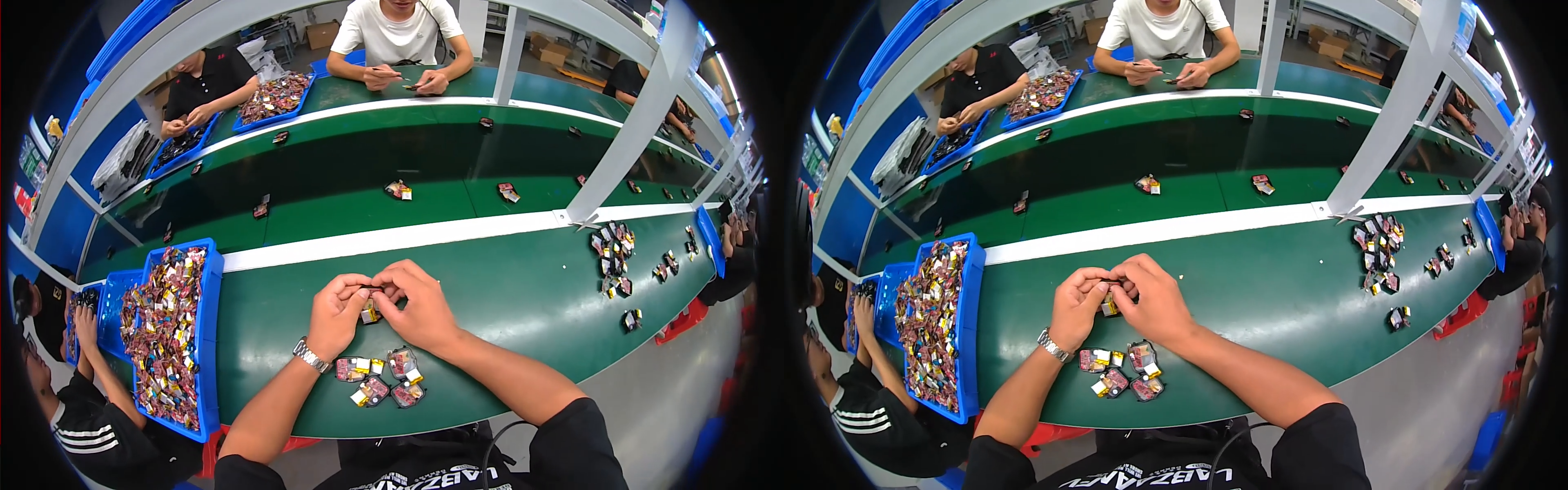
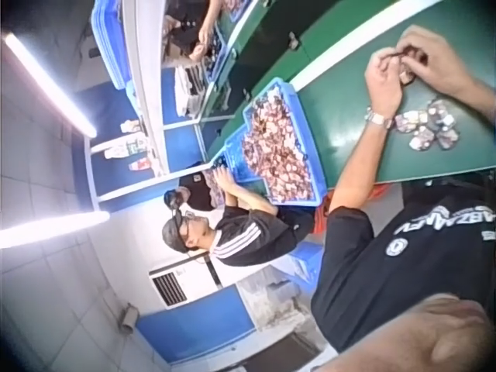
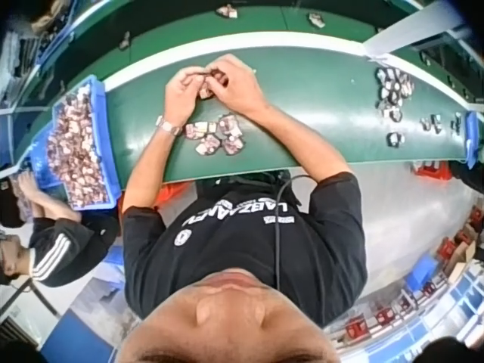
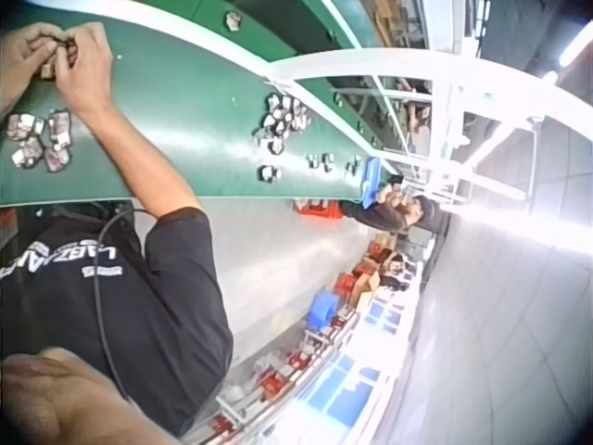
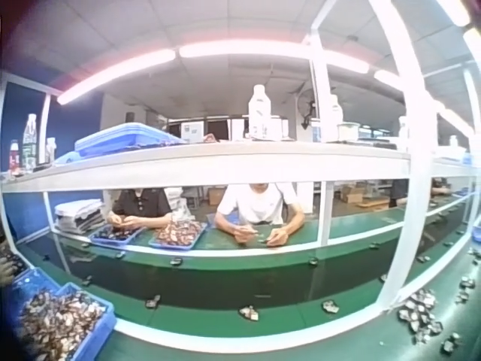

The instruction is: Assembling small electronic components on a factory conveyor belt.

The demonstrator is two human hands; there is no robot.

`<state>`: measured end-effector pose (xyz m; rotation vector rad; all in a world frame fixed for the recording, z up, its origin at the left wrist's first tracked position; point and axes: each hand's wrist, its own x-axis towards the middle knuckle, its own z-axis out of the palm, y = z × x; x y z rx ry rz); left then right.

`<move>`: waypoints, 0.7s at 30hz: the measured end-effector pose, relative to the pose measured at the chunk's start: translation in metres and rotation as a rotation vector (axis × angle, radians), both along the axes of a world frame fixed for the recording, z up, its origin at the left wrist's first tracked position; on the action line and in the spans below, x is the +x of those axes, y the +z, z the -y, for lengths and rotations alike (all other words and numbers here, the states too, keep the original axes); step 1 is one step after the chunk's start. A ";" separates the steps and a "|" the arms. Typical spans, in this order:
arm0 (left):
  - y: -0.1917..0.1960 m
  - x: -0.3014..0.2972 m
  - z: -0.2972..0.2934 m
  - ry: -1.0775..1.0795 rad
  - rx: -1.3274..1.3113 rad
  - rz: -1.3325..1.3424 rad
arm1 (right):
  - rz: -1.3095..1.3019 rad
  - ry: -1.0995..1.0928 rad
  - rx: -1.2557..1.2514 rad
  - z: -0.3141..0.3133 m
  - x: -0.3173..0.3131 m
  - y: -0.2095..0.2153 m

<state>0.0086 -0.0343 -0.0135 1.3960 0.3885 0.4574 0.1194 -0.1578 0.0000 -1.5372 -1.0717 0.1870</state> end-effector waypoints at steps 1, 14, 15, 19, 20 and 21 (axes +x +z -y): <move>-0.002 0.001 0.001 -0.002 0.006 0.016 | 0.001 -0.008 -0.002 0.001 0.000 0.001; 0.000 -0.004 -0.005 -0.127 0.012 0.055 | 0.009 -0.013 0.032 0.001 0.000 0.003; 0.000 -0.004 -0.005 -0.127 0.011 0.054 | 0.016 -0.008 0.026 0.001 0.000 0.003; 0.003 -0.003 -0.006 -0.134 0.019 0.030 | 0.032 -0.009 0.029 0.001 0.000 0.004; 0.003 -0.004 -0.006 -0.134 0.020 0.015 | 0.031 -0.010 0.028 0.001 0.000 0.004; 0.003 -0.004 -0.007 -0.134 0.019 0.014 | 0.032 -0.006 0.028 0.001 0.000 0.004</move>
